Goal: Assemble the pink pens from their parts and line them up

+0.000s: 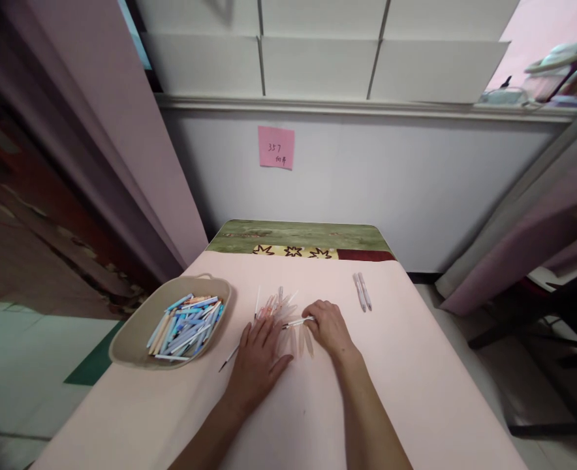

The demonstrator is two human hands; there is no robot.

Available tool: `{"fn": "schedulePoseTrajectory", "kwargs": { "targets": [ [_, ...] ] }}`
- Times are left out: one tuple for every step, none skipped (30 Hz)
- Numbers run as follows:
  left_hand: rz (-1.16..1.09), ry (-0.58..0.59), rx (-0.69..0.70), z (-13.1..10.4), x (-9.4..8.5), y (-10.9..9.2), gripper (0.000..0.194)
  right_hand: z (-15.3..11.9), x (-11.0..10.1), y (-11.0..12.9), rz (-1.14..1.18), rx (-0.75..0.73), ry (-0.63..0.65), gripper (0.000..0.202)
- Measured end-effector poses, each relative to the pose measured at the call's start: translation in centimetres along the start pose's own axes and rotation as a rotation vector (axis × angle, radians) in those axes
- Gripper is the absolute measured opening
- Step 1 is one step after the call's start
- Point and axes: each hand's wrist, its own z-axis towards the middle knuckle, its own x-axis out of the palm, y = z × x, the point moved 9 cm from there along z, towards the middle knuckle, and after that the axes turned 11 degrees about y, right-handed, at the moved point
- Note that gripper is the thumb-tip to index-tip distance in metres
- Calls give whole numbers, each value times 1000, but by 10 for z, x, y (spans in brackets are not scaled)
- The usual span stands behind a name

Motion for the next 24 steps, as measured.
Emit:
{"fn": "schedulePoseTrajectory", "kwargs": {
  "targets": [
    [-3, 0, 22, -1, -1, -2, 55, 0, 0, -1, -3, 8, 4, 11],
    [-9, -5, 49, -1, -2, -4, 51, 1, 1, -2, -6, 20, 6, 8],
    [-18, -15, 76, -2, -5, -7, 47, 1, 1, -3, -9, 33, 8, 6],
    [-30, -29, 99, -3, -8, -10, 43, 1, 1, -4, -13, 44, 11, 4],
    [-45, -46, 116, -4, -12, -11, 39, 2, 1, -5, -16, 50, 13, 2],
    [-63, -66, 127, -5, -16, -13, 35, 1, 1, -4, -16, 50, 13, 2],
    [-84, -90, 129, -6, -19, -12, 31, 1, 0, -3, -12, 41, 12, 2],
    [-108, -116, 121, -6, -23, -11, 28, 0, -1, -1, -3, 26, 7, 2],
    [-132, -143, 103, -7, -25, -7, 27, -2, -3, 1, 10, 8, 0, 3],
    [-153, -169, 76, -8, -27, -3, 27, -4, -6, 2, 28, -9, -9, 4],
    [-172, -196, 41, -9, -28, 3, 28, -7, -9, 3, 49, -20, -15, 5],
    [-186, -222, 2, -10, -29, 10, 30, -11, -12, 3, 73, -22, -18, 6],
    [-197, -244, -34, -11, -29, 16, 32, -14, -15, 2, 99, -14, -16, 7],
    [-208, -262, -65, -12, -29, 21, 33, -17, -18, 0, 126, 3, -12, 9],
    [-219, -274, -91, -13, -28, 26, 33, -20, -20, -1, 152, 25, -1, 10],
    [-230, -280, -110, -13, -27, 29, 33, -23, -21, -3, 171, 49, 10, 12],
    [-241, -278, -122, -14, -26, 32, 32, -25, -22, -4, 183, 70, 18, 13],
    [-250, -272, -129, -13, -25, 33, 31, -26, -23, -3, 187, 82, 19, 13],
    [-256, -263, -132, -13, -24, 33, 30, -27, -24, -1, 191, 85, 15, 13],
    [-259, -258, -134, -13, -24, 33, 29, -28, -25, 2, 199, 82, 4, 13],
    [-259, -256, -137, -14, -25, 32, 27, -28, -25, 4, 220, 77, -15, 14],
    [-257, -255, -137, -14, -27, 31, 26, -27, -25, 6, 253, 73, -41, 15],
    [-253, -257, -135, -15, -29, 30, 25, -27, -26, 6, 301, 75, -73, 16],
    [-247, -259, -128, -15, -31, 28, 23, -26, -26, 5, 367, 84, -113, 17]
  ]
}}
